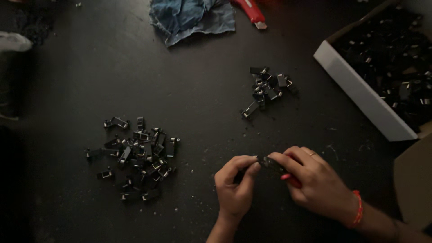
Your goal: The person sorts small black metal buckle components on a workbench, picking pieces one at a time and placing them into separate piles, occasionally using red-handled pliers to handle a piece. Another worker sorts similar parts at the far end of the table.
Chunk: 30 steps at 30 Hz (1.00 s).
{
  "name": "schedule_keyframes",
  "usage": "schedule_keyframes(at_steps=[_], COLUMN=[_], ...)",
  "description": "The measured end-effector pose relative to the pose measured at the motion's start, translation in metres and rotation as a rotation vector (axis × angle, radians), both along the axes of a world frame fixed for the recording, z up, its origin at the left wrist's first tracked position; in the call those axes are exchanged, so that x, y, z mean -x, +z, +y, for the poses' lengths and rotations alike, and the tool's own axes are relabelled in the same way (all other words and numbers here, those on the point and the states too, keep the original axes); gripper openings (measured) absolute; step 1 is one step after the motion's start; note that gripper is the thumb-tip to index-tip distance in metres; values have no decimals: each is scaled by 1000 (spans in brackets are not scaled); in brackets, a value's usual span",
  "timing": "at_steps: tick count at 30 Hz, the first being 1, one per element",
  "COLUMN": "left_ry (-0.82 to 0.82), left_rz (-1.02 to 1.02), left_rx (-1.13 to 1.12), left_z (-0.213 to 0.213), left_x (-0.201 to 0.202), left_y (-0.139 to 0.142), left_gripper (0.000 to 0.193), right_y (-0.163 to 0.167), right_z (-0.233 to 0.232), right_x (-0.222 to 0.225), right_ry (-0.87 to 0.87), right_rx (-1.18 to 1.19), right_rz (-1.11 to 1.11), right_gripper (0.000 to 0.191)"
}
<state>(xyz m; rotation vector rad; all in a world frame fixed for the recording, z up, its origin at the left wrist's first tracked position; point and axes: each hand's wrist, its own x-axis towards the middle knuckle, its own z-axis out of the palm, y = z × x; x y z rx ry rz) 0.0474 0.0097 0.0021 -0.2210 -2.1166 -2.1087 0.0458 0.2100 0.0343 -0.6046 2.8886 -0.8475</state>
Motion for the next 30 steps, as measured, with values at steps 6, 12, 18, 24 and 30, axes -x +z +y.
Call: schedule_keyframes(at_steps=[6,12,18,24,30], left_ry=[8,31,-44,-94,14], left_rz=[-225,-511,-451,-531,-515], left_rx=[-27,-283,-451,-762,-864], left_z=[2,3,0,-16,-18], left_x=[1,8,11,21,29], left_y=[-4,-2,-19,-36,-21], left_gripper=[14,18,17,20,40], right_y=[-8,2,-1,5,-3], right_z=[-2,16,10,-33,-40], right_x=[-1,15,33,73,86], right_ry=[-73,-79,-51,284,310], right_rx=[-49,-270,182,548,751], right_rz=[-234,404,460,27,-16], right_gripper=[54,65,40,17,10])
